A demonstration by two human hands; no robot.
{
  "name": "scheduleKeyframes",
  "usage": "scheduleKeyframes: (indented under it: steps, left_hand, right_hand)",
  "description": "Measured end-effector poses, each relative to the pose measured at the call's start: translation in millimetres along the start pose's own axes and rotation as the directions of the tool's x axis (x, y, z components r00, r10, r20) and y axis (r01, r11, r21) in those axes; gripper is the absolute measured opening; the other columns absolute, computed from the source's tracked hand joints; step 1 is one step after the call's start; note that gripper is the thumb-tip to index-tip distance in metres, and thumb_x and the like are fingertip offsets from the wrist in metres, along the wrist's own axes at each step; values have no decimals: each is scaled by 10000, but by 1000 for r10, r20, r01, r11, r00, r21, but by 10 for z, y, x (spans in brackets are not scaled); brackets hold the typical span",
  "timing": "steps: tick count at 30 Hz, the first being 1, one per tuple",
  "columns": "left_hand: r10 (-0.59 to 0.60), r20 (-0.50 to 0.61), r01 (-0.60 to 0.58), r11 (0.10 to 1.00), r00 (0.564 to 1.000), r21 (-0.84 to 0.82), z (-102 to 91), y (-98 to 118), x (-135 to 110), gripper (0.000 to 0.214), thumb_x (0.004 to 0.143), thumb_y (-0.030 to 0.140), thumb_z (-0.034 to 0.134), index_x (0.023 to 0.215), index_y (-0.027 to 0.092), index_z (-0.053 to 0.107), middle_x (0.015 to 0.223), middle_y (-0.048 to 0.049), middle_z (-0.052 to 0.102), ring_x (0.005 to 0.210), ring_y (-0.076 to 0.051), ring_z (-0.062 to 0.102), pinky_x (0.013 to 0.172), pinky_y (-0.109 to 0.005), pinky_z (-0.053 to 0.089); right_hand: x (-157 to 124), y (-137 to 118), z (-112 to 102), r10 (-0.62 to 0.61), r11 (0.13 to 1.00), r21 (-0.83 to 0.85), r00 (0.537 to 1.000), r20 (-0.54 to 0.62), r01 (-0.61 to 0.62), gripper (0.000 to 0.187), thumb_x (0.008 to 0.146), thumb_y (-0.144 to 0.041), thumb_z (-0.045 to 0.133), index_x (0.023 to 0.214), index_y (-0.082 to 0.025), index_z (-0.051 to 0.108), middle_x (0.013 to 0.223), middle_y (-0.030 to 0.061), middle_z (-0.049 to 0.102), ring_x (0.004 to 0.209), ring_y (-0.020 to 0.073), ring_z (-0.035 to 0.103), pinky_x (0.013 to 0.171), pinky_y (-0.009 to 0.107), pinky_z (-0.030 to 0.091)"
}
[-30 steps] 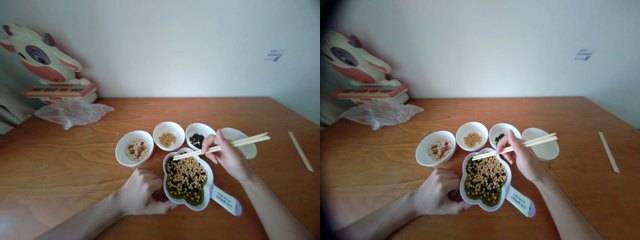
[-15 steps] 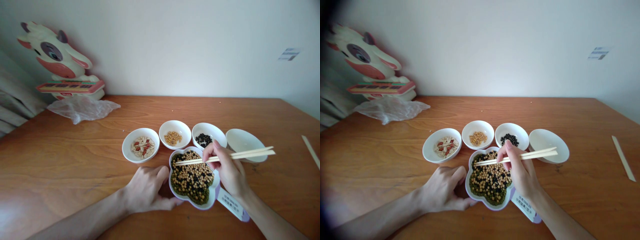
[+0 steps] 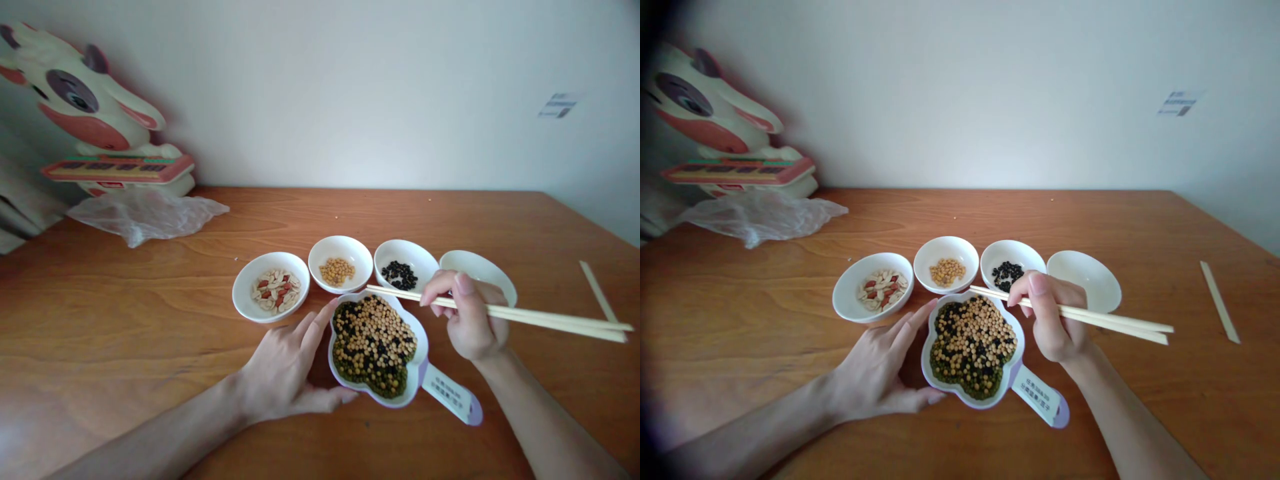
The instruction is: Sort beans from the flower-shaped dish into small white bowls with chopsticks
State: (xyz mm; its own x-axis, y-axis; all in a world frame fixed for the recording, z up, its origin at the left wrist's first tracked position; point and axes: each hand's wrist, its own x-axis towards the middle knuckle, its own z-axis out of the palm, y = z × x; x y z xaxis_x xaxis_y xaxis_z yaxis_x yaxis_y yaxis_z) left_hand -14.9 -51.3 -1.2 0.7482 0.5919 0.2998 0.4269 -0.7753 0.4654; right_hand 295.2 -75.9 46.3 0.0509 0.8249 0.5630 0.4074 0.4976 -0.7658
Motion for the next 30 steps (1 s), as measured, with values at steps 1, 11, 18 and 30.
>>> scheduleKeyframes:
  steps: [1, 11, 18, 30]
  left_hand:
    - [0, 7, 0, 1000, 1000, 12, -1, -2, 1, 1179, 892, 723, 752, 1737, 219, 102, 1503, -210, 648, 1289, -397, 733, 1068, -549, 649]
    - [-20, -9, 20, 1000, 1000, -22, -14, 23, -8, 1113, 863, 648, 808, 1700, 228, 206, 1421, -191, 657, 1275, -381, 722, 1051, -536, 653]
    - [22, -72, -24, 999, 997, -36, 16, -7, -18, 1153, 809, 648, 879, 1671, 212, 250, 1594, -248, 524, 1470, -439, 573, 1193, -589, 549]
    - [-121, 23, 122, 941, 992, -315, 33, -31, -2, 1117, 752, 483, 951, 1595, 257, 254, 1221, -103, 686, 960, -246, 710, 853, -403, 630]
  right_hand:
    - [16, 6, -42, -15, 1000, -2, 1000, 28, 15, 590, 1161, -461, 401, 747, -233, 756, 574, 9, 549, 523, 140, 477, 536, 336, 369]
    - [33, 63, -164, 21, 999, -38, 970, 242, -12, 576, 1165, -477, 372, 829, -240, 775, 644, 20, 644, 565, 153, 528, 570, 332, 417]
    - [92, -3, -189, 136, 991, -39, 972, 192, -131, 636, 1148, -552, 368, 775, -236, 776, 631, 38, 656, 550, 164, 533, 529, 342, 398]
    - [118, -28, -82, 117, 984, -164, 950, 290, -71, 474, 1159, -457, 447, 854, -230, 730, 691, 8, 682, 605, 136, 602, 590, 295, 460]
